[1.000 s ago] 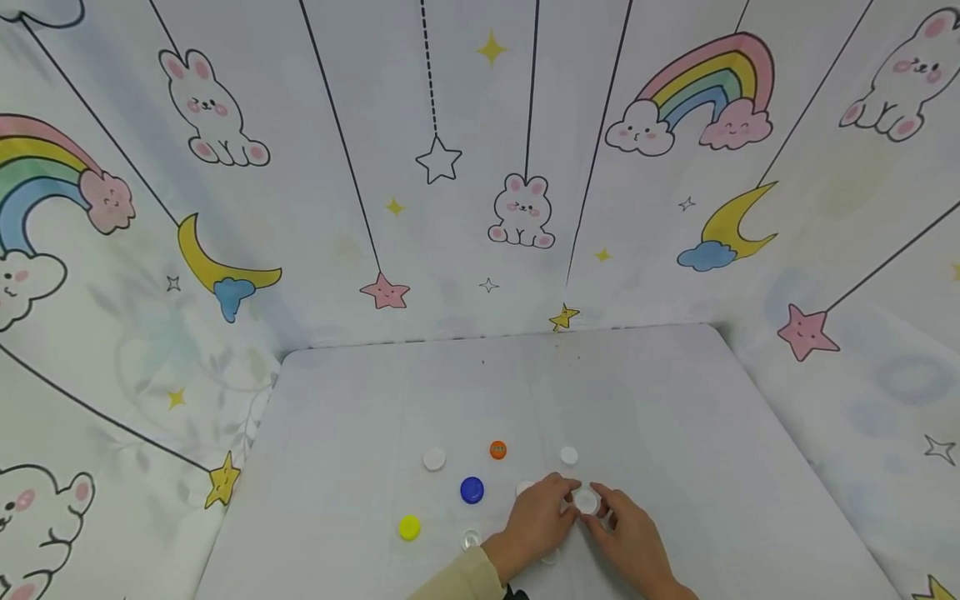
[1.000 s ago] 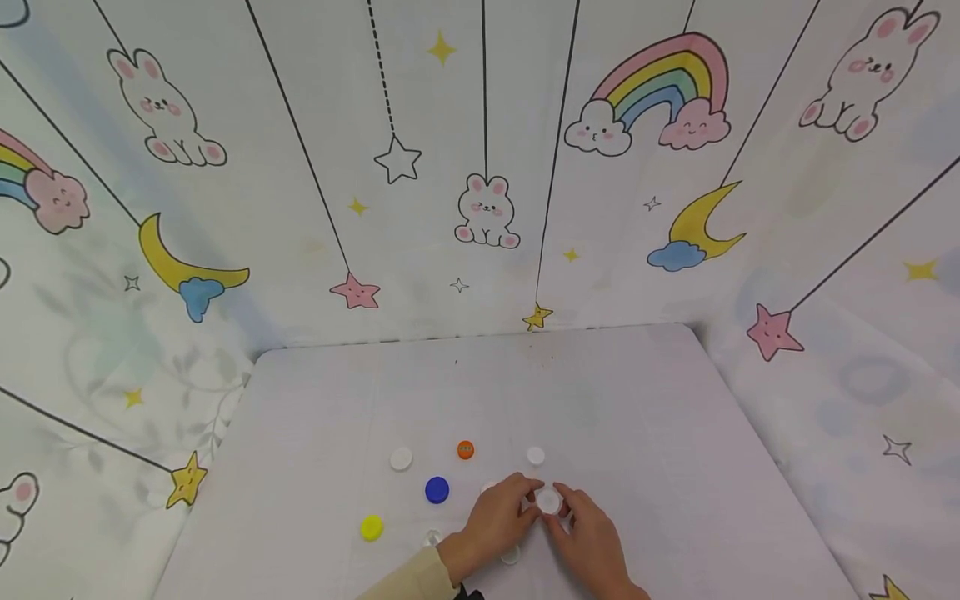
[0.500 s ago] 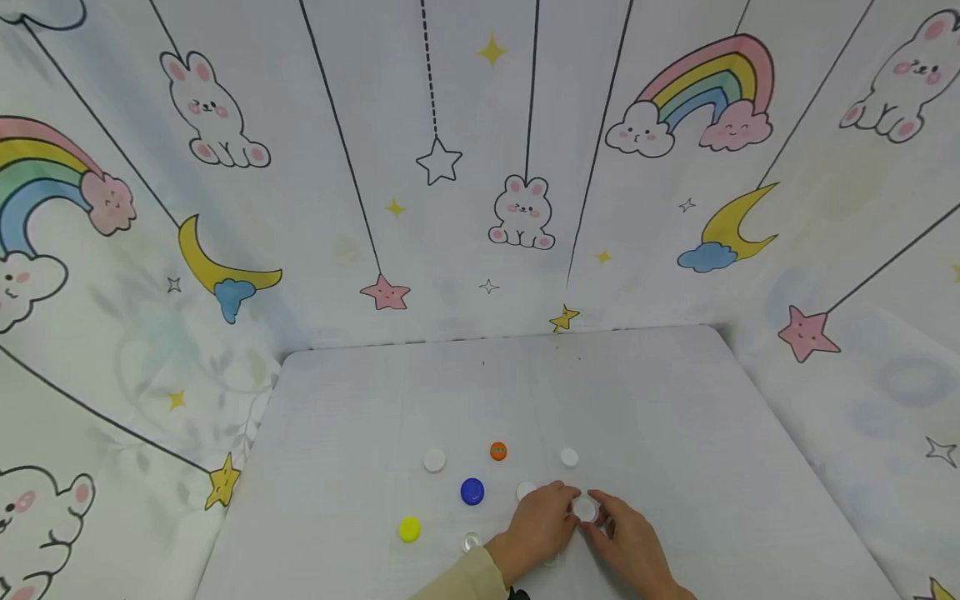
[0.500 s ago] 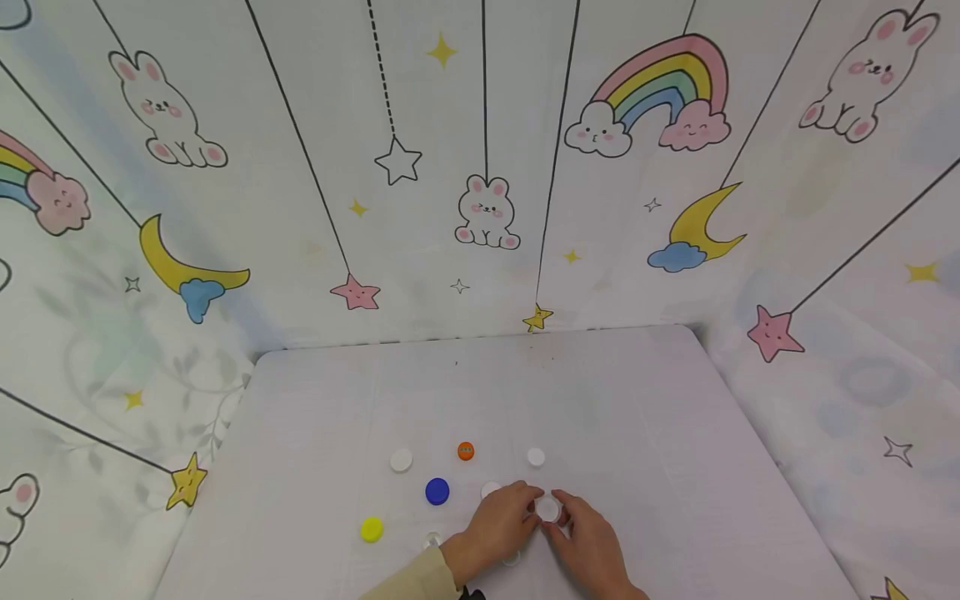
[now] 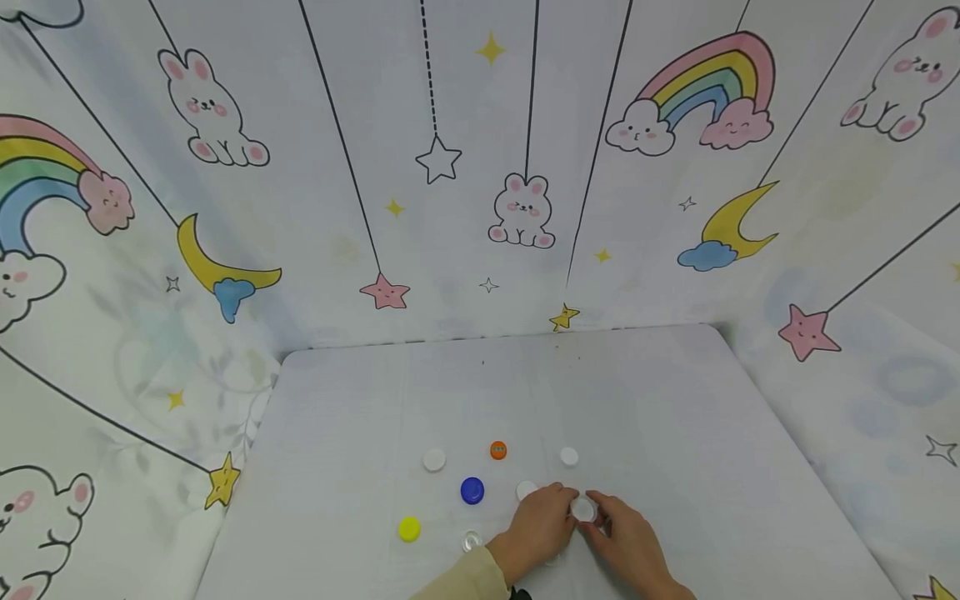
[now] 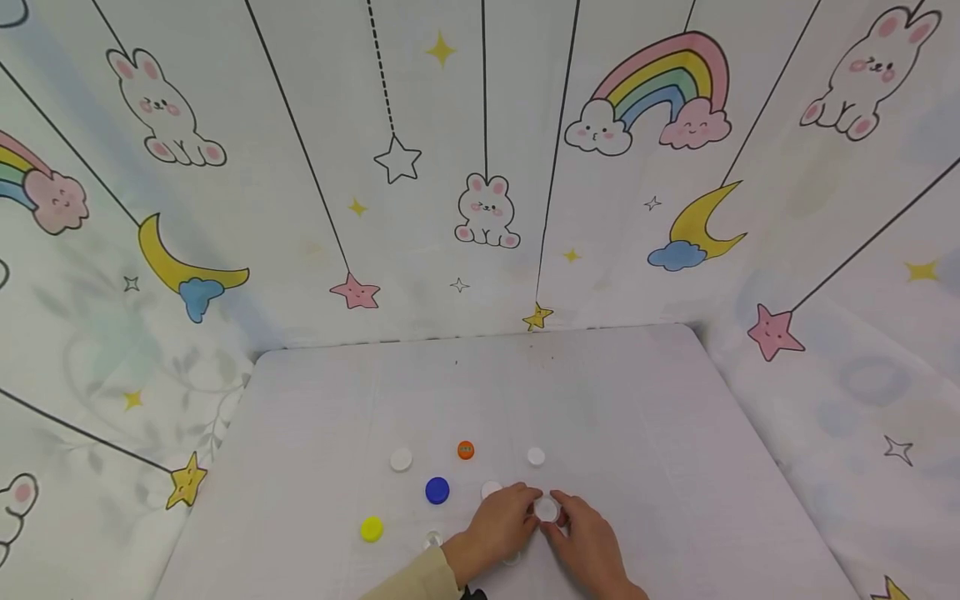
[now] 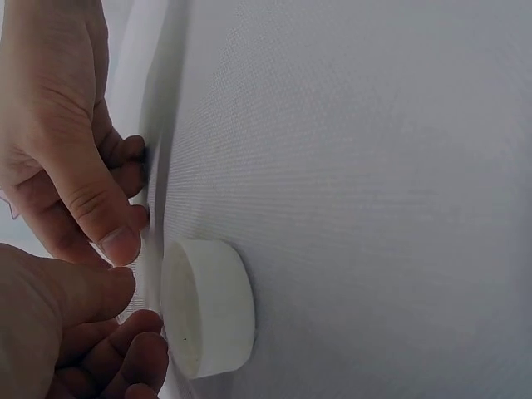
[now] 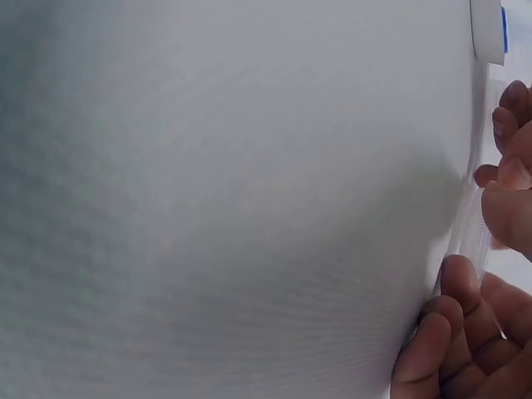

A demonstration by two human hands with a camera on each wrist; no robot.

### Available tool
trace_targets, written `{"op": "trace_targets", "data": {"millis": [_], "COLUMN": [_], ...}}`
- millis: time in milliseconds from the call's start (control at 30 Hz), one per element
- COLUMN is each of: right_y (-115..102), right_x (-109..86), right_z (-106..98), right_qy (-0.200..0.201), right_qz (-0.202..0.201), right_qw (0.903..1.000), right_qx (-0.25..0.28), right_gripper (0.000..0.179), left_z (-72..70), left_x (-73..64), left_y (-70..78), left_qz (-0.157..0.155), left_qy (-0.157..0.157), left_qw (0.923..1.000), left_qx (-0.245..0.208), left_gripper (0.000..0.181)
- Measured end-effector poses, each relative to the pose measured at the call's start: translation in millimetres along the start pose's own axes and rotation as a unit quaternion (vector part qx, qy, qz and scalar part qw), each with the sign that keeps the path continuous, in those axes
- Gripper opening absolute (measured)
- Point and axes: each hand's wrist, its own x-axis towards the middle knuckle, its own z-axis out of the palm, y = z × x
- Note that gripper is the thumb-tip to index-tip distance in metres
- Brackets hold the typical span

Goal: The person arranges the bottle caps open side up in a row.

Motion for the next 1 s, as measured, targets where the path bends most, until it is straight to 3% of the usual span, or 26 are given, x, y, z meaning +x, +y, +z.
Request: {"op": "trace_targets", "data": {"millis": [667, 1000], "right_y": [-3.4, -0.4], "right_x": [0.7, 3.0], "right_z": [0.9, 0.1], "right_qy": [-0.010, 0.018], "right_qz": [-0.007, -0.016], "right_qw": [0.9998, 0.9994], "right_qx": [-0.014, -0.024], "right_gripper": [0.048, 0.047], "left_z": [-1.0, -3.5], "left_x": [-3.0, -1.6], "left_y": [0.3, -4.6], "left_qz": [0.003, -0.006], "left_qy": [0.003, 0.037], "left_qw": [0.9997, 0.9988], "left_qx": [0.024, 0.032], "left_gripper": [0.032, 0.037]}}
